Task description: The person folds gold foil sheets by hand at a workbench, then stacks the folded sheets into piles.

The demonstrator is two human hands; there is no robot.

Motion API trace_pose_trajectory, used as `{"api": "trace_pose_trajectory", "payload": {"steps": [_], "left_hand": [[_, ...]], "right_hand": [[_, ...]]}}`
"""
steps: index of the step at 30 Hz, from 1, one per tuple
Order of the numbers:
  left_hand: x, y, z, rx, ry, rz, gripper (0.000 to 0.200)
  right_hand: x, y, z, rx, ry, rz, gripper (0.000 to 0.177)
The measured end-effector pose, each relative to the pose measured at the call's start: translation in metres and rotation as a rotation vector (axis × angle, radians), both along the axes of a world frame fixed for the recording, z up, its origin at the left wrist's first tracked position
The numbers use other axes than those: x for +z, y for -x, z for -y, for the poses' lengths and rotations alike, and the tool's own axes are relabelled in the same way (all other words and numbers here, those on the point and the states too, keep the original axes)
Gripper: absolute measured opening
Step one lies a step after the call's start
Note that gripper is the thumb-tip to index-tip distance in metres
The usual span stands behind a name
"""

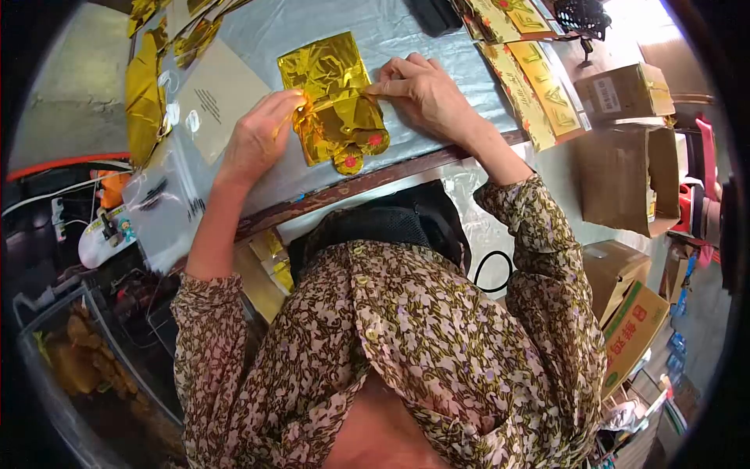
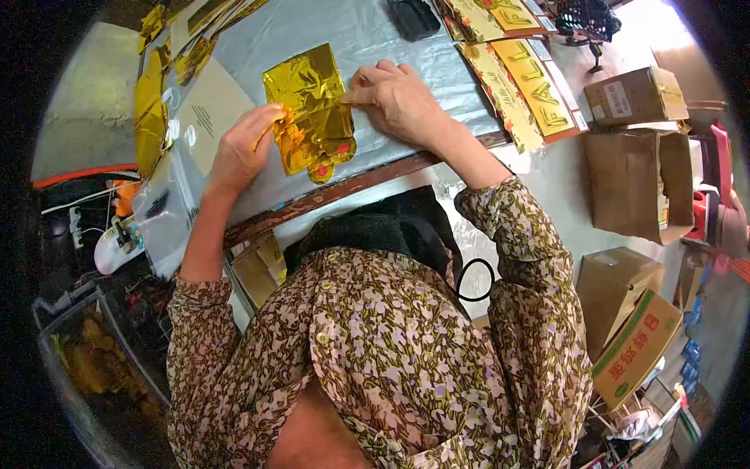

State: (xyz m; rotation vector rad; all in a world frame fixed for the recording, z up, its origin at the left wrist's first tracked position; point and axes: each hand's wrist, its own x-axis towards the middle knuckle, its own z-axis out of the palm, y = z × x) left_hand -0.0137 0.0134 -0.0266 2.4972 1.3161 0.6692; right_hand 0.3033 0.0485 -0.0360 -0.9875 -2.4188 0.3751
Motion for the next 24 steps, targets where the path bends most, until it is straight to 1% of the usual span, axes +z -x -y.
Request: {"api": "trace_pose_trajectory", "payload": {"steps": [2, 4, 7, 9, 10, 12, 13, 15, 16, 18, 19, 21, 22, 24], "left_hand": [[0.003, -0.001, 0.001, -0.007, 0.011, -0.001, 0.033], [0.008, -0.002, 0.000, -0.011, 0.020, 0.001, 0.033], [0.015, 0.002, -0.001, -0.033, 0.024, -0.066, 0.032], [0.016, 0.012, -0.004, -0.154, 0.012, -0.108, 0.035], [0.017, 0.018, -0.005, -0.135, 0.016, -0.112, 0.035], [0.023, 0.022, -0.009, -0.230, 0.133, -0.212, 0.045], [0.027, 0.021, -0.010, -0.221, 0.133, -0.210, 0.045], [0.034, 0.015, -0.013, -0.248, 0.219, -0.361, 0.045], [0.036, 0.013, -0.014, -0.249, 0.215, -0.354, 0.045], [0.038, 0.009, -0.015, -0.335, 0.123, -0.389, 0.040], [0.037, 0.006, -0.017, -0.337, 0.118, -0.382, 0.040], [0.034, 0.001, -0.020, -0.361, 0.124, -0.504, 0.031], [0.033, 0.000, -0.020, -0.363, 0.120, -0.500, 0.031], [0.030, -0.003, -0.017, -0.324, 0.115, -0.514, 0.024]], "right_hand": [[0.001, 0.001, 0.002, 0.002, -0.034, 0.083, 0.032], [-0.001, 0.001, 0.000, 0.013, -0.029, 0.079, 0.032], [-0.001, 0.001, -0.002, 0.037, -0.031, 0.064, 0.031], [-0.002, 0.001, -0.004, 0.049, -0.046, 0.026, 0.028], [-0.002, 0.001, -0.005, 0.060, -0.028, 0.026, 0.027], [0.003, 0.000, -0.005, 0.066, 0.009, 0.049, 0.027], [0.005, 0.001, -0.004, 0.075, 0.009, 0.051, 0.027], [0.010, 0.001, -0.004, 0.068, 0.057, 0.077, 0.029], [0.010, 0.001, -0.005, 0.067, 0.055, 0.086, 0.029], [0.006, 0.000, -0.007, 0.082, 0.035, 0.060, 0.031], [0.005, 0.000, -0.007, 0.079, 0.032, 0.067, 0.031], [0.005, -0.001, -0.008, 0.082, 0.055, 0.088, 0.035], [0.005, -0.001, -0.007, 0.079, 0.054, 0.092, 0.035], [0.006, -0.001, -0.006, 0.067, 0.041, 0.112, 0.036]]}}
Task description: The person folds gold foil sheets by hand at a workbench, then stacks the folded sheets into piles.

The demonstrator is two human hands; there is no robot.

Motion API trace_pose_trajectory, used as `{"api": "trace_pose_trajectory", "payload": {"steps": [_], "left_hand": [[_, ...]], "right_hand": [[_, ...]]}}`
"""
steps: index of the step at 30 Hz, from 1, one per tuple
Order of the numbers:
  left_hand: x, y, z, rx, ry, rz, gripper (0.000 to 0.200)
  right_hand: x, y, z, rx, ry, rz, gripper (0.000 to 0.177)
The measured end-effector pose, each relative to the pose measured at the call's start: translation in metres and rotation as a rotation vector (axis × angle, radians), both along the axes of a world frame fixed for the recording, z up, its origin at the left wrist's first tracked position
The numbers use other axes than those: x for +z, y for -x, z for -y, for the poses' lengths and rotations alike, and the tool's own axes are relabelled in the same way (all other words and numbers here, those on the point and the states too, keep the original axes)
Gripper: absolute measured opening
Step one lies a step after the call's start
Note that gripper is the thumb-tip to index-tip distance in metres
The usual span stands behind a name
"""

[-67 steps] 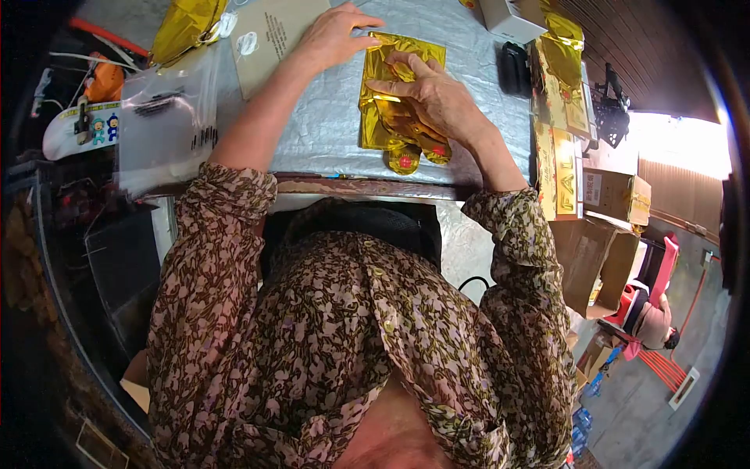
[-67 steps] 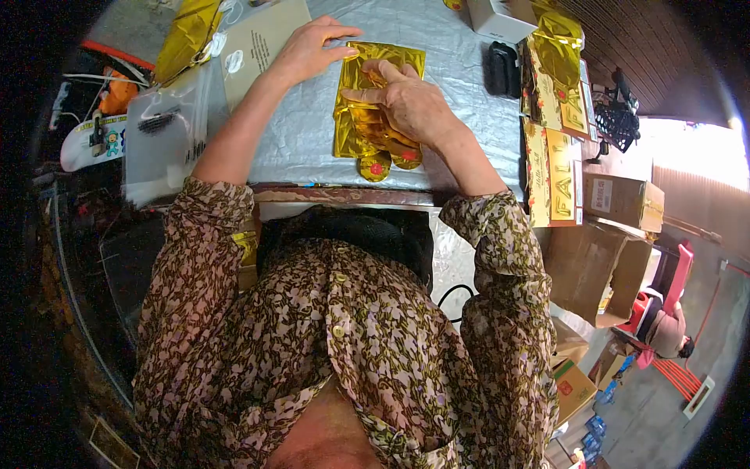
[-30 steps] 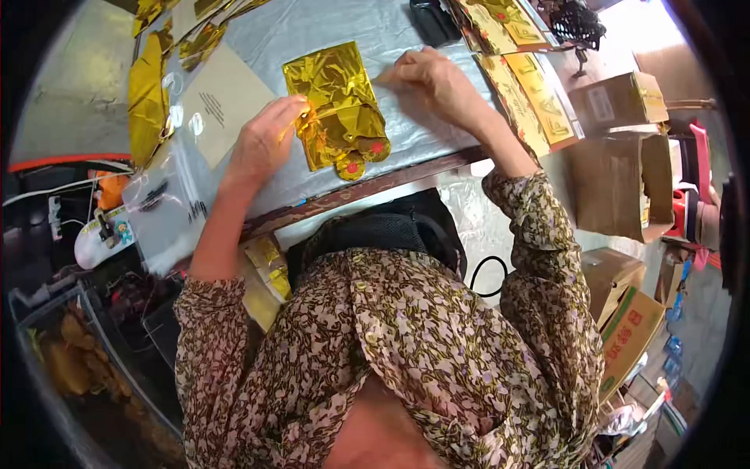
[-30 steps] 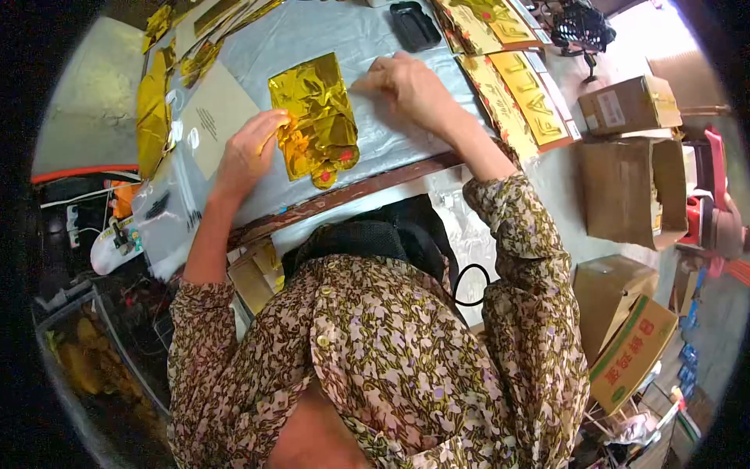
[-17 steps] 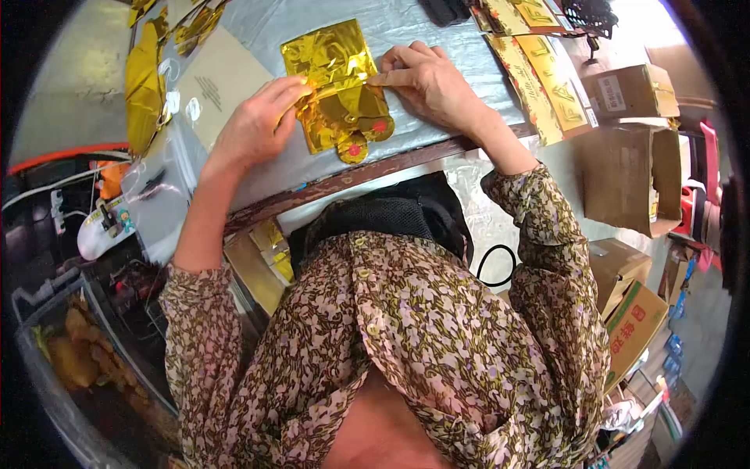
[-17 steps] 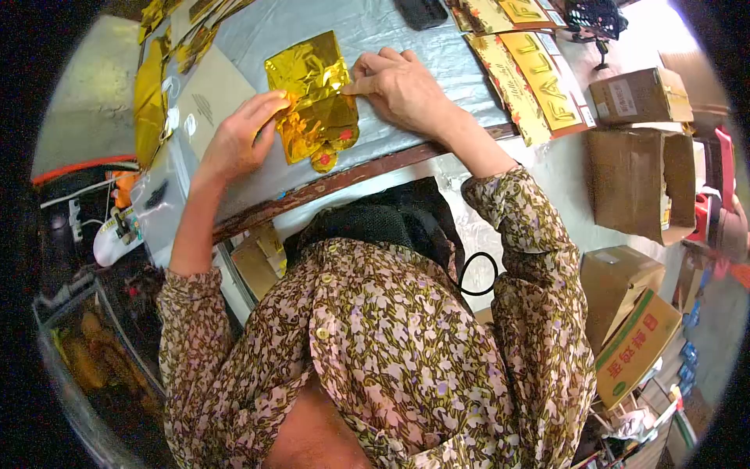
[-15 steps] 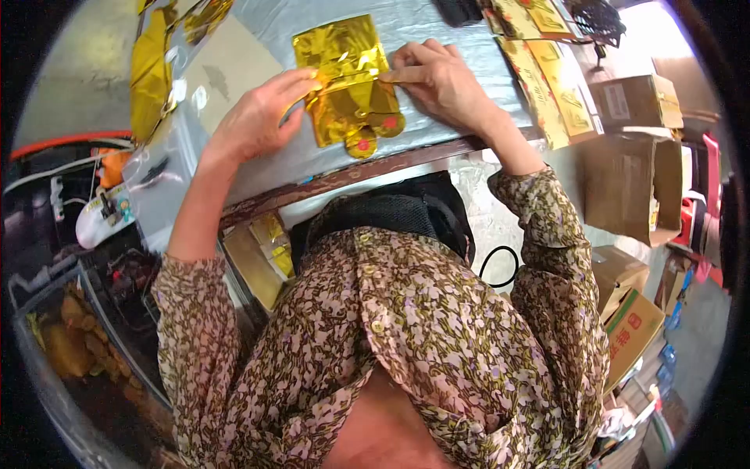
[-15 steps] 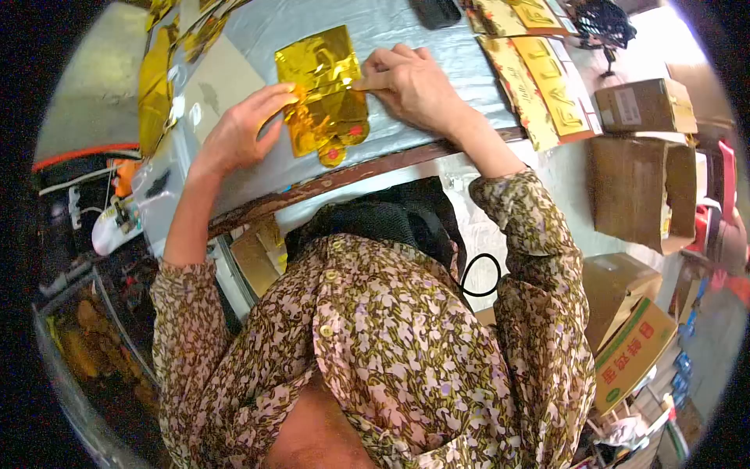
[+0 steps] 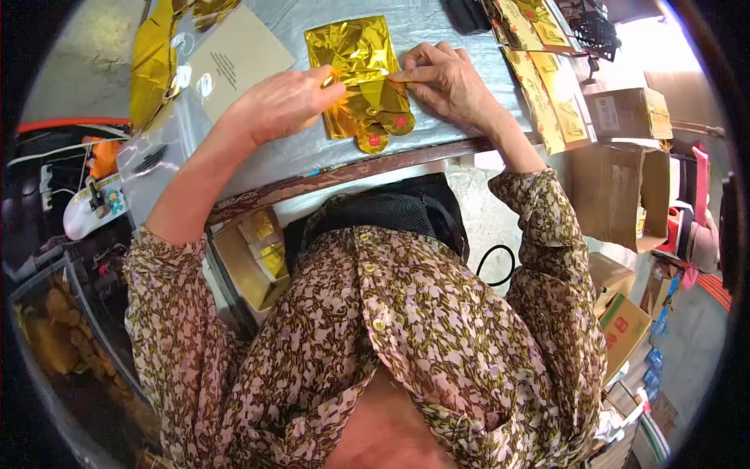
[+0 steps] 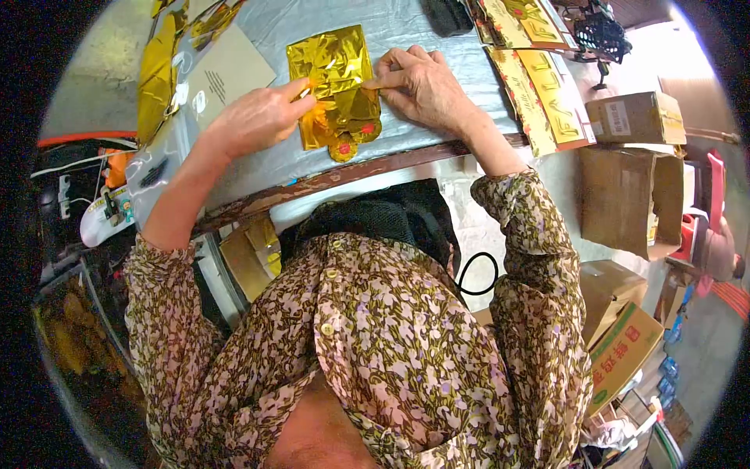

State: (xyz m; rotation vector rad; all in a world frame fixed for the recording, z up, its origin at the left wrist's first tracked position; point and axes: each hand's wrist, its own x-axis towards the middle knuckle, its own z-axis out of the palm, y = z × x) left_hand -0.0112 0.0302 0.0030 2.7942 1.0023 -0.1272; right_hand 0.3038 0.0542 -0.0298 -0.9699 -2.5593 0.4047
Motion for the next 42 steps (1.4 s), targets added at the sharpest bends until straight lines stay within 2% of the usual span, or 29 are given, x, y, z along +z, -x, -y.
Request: {"api": "trace_pose_trajectory", "payload": {"steps": [4, 6, 7, 9, 14, 19, 21, 22, 26, 28, 32, 34, 35, 37, 42], "left_hand": [[-0.012, 0.003, 0.012, 0.031, -0.087, 0.096, 0.021], [-0.014, 0.004, 0.015, 0.045, -0.165, 0.259, 0.020], [-0.018, 0.005, 0.017, 0.037, -0.163, 0.261, 0.020], [-0.024, 0.006, 0.020, 0.150, -0.183, 0.359, 0.022], [-0.025, 0.004, 0.027, 0.227, -0.169, 0.369, 0.027], [-0.033, 0.007, 0.030, 0.257, -0.212, 0.427, 0.034], [-0.036, 0.008, 0.032, 0.332, -0.052, 0.571, 0.045], [-0.037, 0.011, 0.032, 0.389, -0.018, 0.518, 0.053], [-0.040, 0.010, 0.032, 0.431, -0.029, 0.699, 0.054], [-0.039, 0.011, 0.033, 0.563, 0.114, 0.539, 0.053], [-0.046, 0.013, 0.031, 0.413, -0.040, 0.717, 0.044], [-0.048, 0.015, 0.029, 0.338, -0.084, 0.763, 0.027], [-0.048, 0.015, 0.029, 0.343, -0.085, 0.769, 0.027], [-0.043, 0.013, 0.031, 0.483, 0.093, 0.771, 0.016], [-0.047, 0.011, 0.029, 0.484, 0.010, 0.790, 0.018]], "right_hand": [[0.000, -0.001, 0.000, -0.013, 0.029, 0.003, 0.035], [-0.001, -0.001, 0.000, -0.003, 0.021, -0.009, 0.035], [0.002, -0.001, 0.001, -0.011, 0.058, -0.011, 0.036], [0.000, -0.002, 0.001, -0.013, 0.061, -0.034, 0.036], [-0.003, 0.000, 0.000, -0.021, 0.081, -0.078, 0.036], [-0.007, 0.008, 0.000, -0.066, 0.058, -0.140, 0.026], [-0.012, 0.008, -0.003, -0.055, 0.052, -0.164, 0.019], [-0.011, 0.008, -0.003, -0.050, 0.060, -0.158, 0.018], [-0.014, 0.009, -0.004, -0.072, 0.082, -0.135, 0.016], [-0.014, 0.010, -0.004, -0.069, 0.090, -0.136, 0.016], [-0.011, 0.014, -0.001, -0.092, 0.082, -0.158, 0.017], [-0.011, 0.014, 0.001, -0.106, 0.086, -0.128, 0.016], [-0.009, 0.015, 0.003, -0.123, 0.111, -0.135, 0.016], [-0.007, 0.020, 0.007, -0.157, 0.135, -0.137, 0.017], [-0.002, 0.027, 0.016, -0.234, 0.122, -0.094, 0.021]]}}
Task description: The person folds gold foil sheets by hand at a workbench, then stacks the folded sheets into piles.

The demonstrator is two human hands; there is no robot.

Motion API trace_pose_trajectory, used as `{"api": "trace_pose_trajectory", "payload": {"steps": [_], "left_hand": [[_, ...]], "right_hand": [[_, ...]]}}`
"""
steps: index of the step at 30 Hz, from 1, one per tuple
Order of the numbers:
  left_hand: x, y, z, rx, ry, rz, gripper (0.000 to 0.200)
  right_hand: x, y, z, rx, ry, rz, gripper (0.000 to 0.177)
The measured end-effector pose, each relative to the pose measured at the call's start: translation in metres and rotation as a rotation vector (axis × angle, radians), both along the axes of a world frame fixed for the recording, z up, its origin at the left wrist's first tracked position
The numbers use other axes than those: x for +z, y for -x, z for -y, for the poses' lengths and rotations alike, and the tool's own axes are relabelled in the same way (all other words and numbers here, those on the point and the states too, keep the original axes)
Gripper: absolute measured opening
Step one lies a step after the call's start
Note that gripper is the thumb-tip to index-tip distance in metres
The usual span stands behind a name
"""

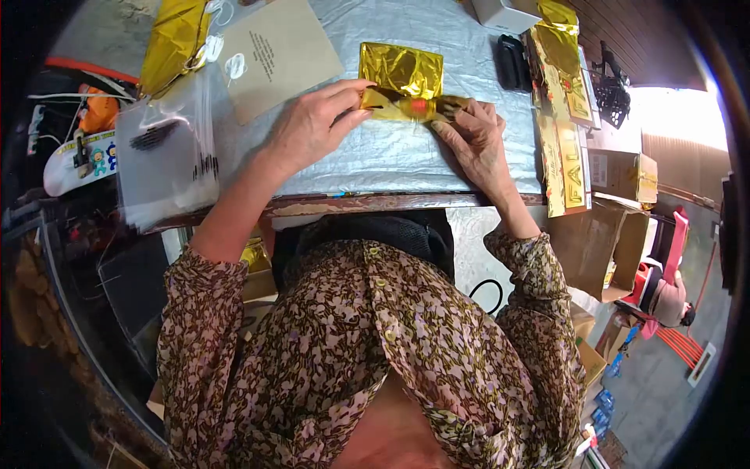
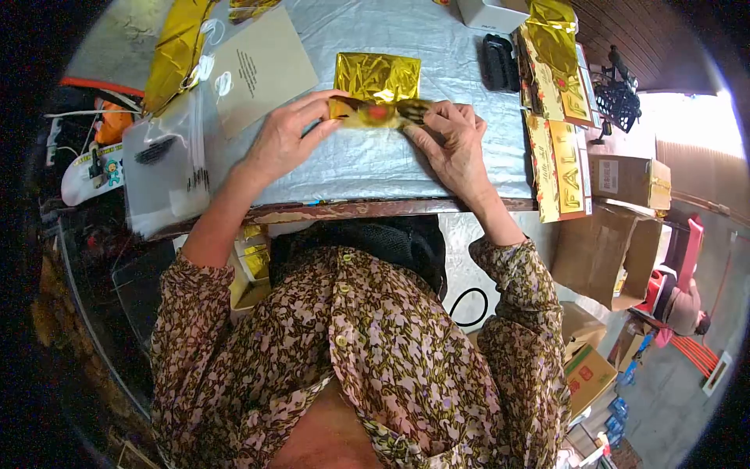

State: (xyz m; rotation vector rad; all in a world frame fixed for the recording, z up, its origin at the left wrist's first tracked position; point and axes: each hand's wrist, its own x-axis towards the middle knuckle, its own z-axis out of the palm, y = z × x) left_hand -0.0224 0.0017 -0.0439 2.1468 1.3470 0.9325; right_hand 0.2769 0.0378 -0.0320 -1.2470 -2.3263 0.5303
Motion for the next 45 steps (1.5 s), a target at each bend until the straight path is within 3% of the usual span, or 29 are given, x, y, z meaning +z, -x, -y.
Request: {"api": "trace_pose_trajectory", "payload": {"steps": [13, 23, 35, 45], "left_hand": [[0.001, -0.013, -0.004, 0.126, 0.011, 0.112, 0.024], [0.010, -0.017, -0.005, 0.139, 0.031, 0.028, 0.020], [0.006, -0.019, -0.005, 0.155, 0.035, 0.042, 0.018], [-0.007, -0.018, -0.003, 0.249, -0.017, 0.115, 0.021]], "right_hand": [[-0.006, 0.024, 0.006, -0.257, -0.006, 0.057, 0.021], [0.004, 0.029, 0.003, -0.387, 0.100, -0.021, 0.031], [-0.014, 0.028, 0.004, -0.364, -0.009, -0.190, 0.020], [-0.011, 0.027, 0.002, -0.326, -0.056, -0.024, 0.019]]}}
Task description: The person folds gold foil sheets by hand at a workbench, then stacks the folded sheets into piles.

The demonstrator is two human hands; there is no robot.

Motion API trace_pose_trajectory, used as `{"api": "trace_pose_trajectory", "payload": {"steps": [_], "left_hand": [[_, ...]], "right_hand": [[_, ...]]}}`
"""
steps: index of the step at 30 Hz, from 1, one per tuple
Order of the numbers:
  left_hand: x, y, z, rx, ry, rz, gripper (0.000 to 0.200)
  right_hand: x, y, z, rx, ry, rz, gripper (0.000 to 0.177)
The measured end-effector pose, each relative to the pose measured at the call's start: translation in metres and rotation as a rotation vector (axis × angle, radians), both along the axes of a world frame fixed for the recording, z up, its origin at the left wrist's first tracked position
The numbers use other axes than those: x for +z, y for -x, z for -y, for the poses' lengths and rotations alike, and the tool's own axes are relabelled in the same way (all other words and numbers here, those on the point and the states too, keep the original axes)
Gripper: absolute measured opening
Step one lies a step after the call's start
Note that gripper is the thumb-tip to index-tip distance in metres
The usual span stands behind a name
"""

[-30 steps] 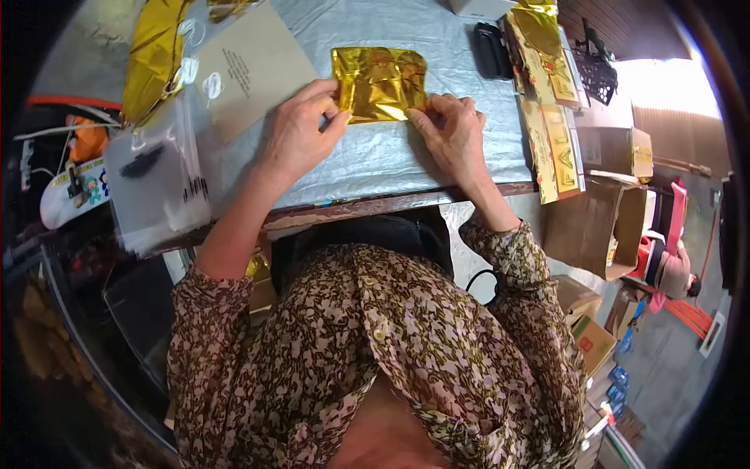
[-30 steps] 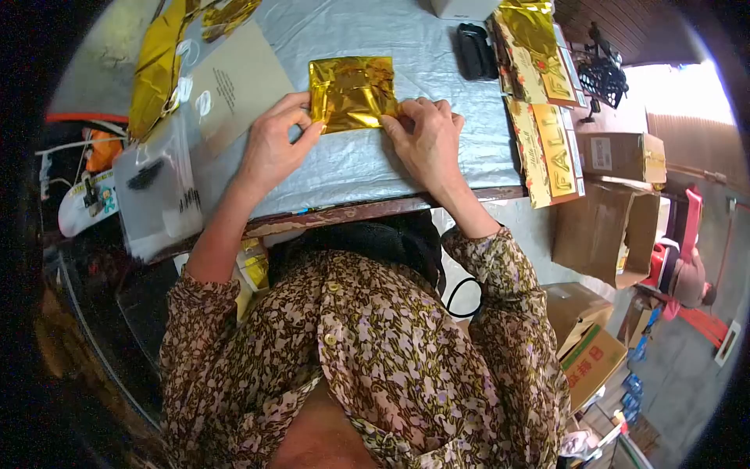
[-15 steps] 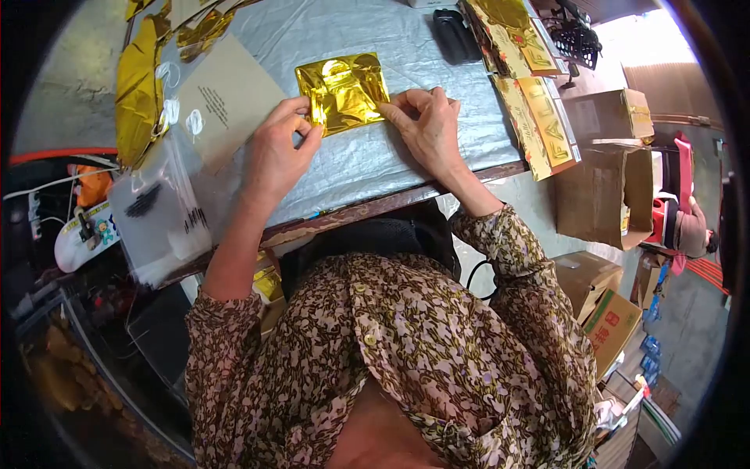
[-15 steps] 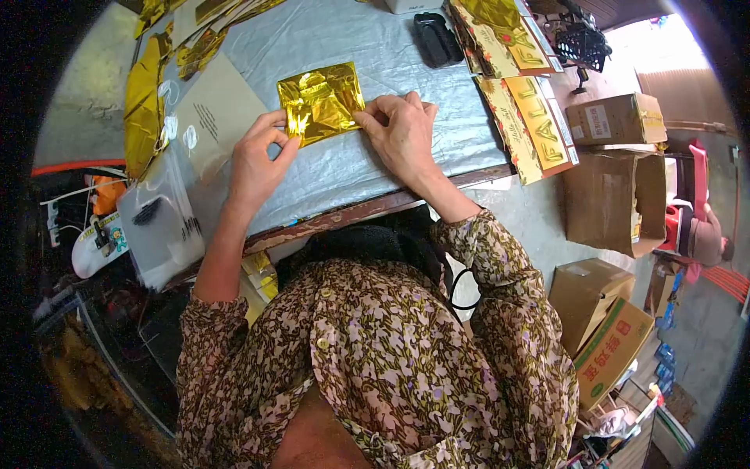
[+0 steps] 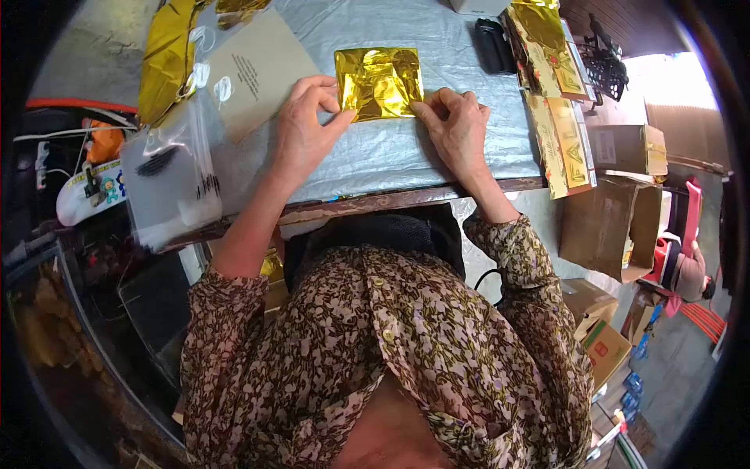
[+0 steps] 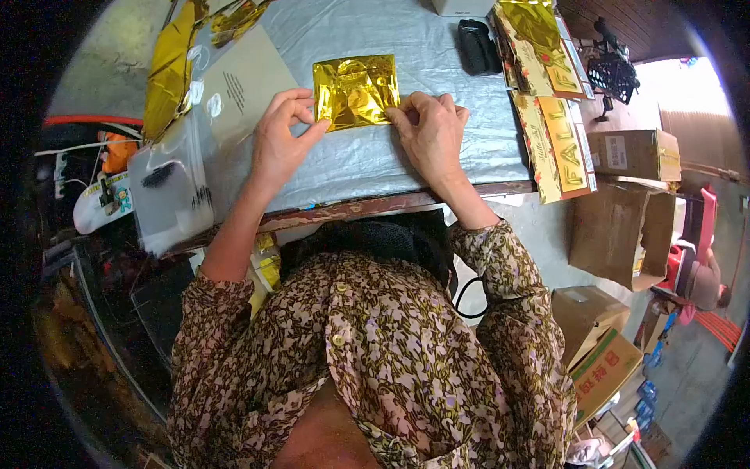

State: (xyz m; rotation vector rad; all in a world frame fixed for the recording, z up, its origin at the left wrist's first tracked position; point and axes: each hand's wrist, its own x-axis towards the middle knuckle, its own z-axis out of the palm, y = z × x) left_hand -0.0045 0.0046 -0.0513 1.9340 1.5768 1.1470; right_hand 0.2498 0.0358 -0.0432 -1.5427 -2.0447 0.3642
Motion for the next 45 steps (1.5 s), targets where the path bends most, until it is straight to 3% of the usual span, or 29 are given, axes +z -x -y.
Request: {"api": "trace_pose_trajectory", "payload": {"steps": [8, 11, 13, 17, 28, 30, 34, 43, 45], "left_hand": [[0.002, 0.003, -0.001, -0.063, 0.046, 0.130, 0.022], [0.011, -0.002, -0.006, -0.102, 0.100, 0.077, 0.019], [0.034, -0.012, -0.009, -0.055, -0.121, -0.220, 0.017], [0.022, -0.040, -0.033, -0.349, -0.136, -0.157, 0.017], [0.002, -0.048, -0.048, -0.360, -0.136, -0.174, 0.026], [0.003, -0.047, -0.048, -0.354, -0.150, -0.184, 0.026], [0.003, -0.047, -0.047, -0.366, -0.109, -0.149, 0.025], [-0.002, -0.047, -0.045, -0.368, -0.170, -0.146, 0.031], [-0.003, -0.046, -0.044, -0.360, -0.170, -0.134, 0.032]], "right_hand": [[0.001, -0.001, -0.001, -0.007, 0.051, -0.029, 0.022], [-0.001, -0.001, -0.001, -0.003, 0.003, -0.035, 0.021], [-0.002, -0.002, 0.000, -0.018, -0.021, -0.055, 0.021], [-0.003, 0.000, 0.001, -0.019, -0.023, -0.080, 0.020], [0.005, 0.001, -0.008, -0.020, 0.016, -0.178, 0.024], [0.015, 0.004, -0.008, -0.089, 0.243, -0.283, 0.026], [0.008, 0.003, -0.021, -0.036, 0.250, -0.226, 0.024], [-0.001, -0.002, -0.038, 0.033, 0.493, -0.542, 0.021], [0.009, -0.004, -0.039, 0.015, 0.641, -0.585, 0.021]]}}
